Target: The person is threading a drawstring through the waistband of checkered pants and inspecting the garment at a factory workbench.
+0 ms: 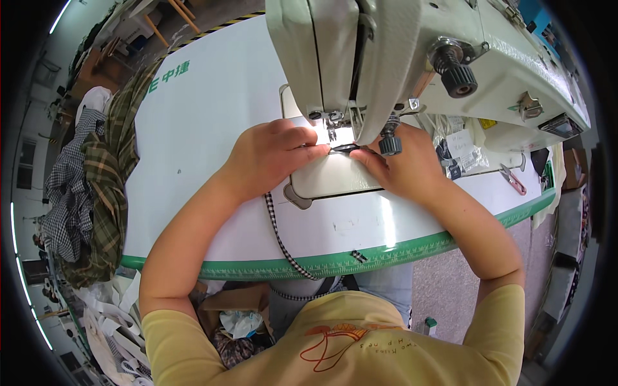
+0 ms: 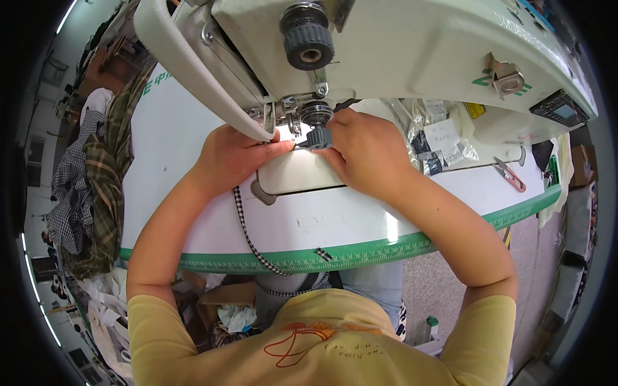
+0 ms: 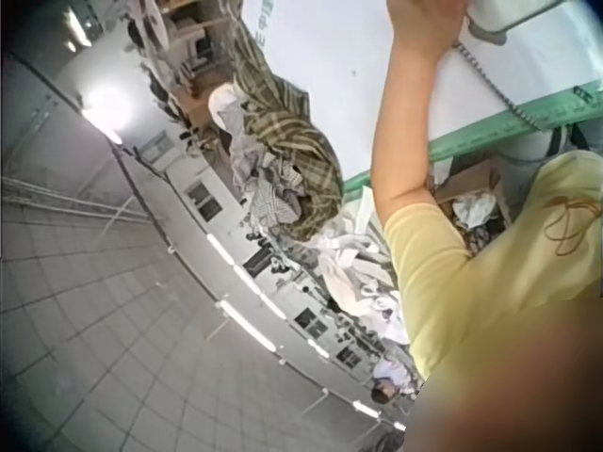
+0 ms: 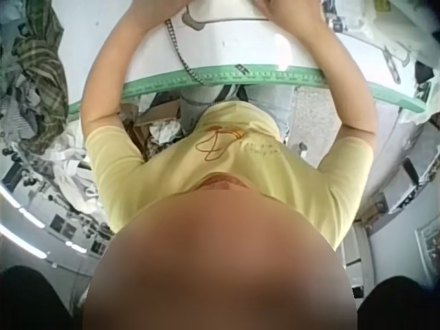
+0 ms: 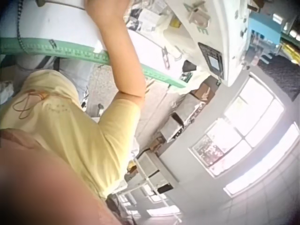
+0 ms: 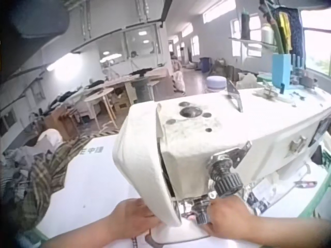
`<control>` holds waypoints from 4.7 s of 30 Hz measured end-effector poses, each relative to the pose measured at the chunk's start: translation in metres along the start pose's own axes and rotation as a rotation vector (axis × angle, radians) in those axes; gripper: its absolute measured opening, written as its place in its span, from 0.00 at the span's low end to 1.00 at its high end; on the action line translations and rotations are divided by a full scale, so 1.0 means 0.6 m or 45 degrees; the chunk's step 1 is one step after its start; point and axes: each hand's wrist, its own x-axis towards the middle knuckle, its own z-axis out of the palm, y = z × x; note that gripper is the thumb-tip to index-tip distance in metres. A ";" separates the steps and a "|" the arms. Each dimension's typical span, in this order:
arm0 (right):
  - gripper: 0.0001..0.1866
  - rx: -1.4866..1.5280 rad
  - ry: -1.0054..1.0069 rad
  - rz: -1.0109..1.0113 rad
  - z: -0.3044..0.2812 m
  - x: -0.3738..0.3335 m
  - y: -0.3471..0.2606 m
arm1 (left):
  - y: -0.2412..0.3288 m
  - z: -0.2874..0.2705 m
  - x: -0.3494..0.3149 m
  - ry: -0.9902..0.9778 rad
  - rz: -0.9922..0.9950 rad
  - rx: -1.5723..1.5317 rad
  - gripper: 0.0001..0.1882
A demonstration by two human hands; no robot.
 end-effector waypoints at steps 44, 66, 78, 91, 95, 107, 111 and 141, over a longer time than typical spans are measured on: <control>0.06 0.117 0.241 0.096 0.036 0.004 0.013 | -0.022 0.017 0.018 0.198 -0.008 0.031 0.11; 0.08 0.047 0.236 0.168 0.025 -0.002 0.001 | -0.013 0.013 0.012 0.129 0.036 0.069 0.14; 0.11 0.049 0.465 -0.014 0.009 -0.004 0.017 | -0.011 0.019 0.010 0.107 -0.019 0.101 0.15; 0.12 0.295 0.436 0.237 0.015 0.002 0.017 | -0.013 0.016 0.011 0.003 -0.077 0.135 0.15; 0.12 0.323 0.414 0.259 0.015 0.003 0.017 | -0.011 0.014 0.009 0.023 -0.054 0.113 0.14; 0.10 0.316 0.449 0.256 0.020 0.003 0.019 | -0.011 0.014 0.003 0.034 -0.031 0.108 0.14; 0.10 0.356 0.436 0.283 0.019 0.001 0.019 | -0.010 0.015 0.004 0.024 -0.035 0.075 0.15; 0.09 0.220 0.356 0.035 0.014 0.001 0.018 | -0.014 0.023 0.003 0.017 -0.079 0.033 0.13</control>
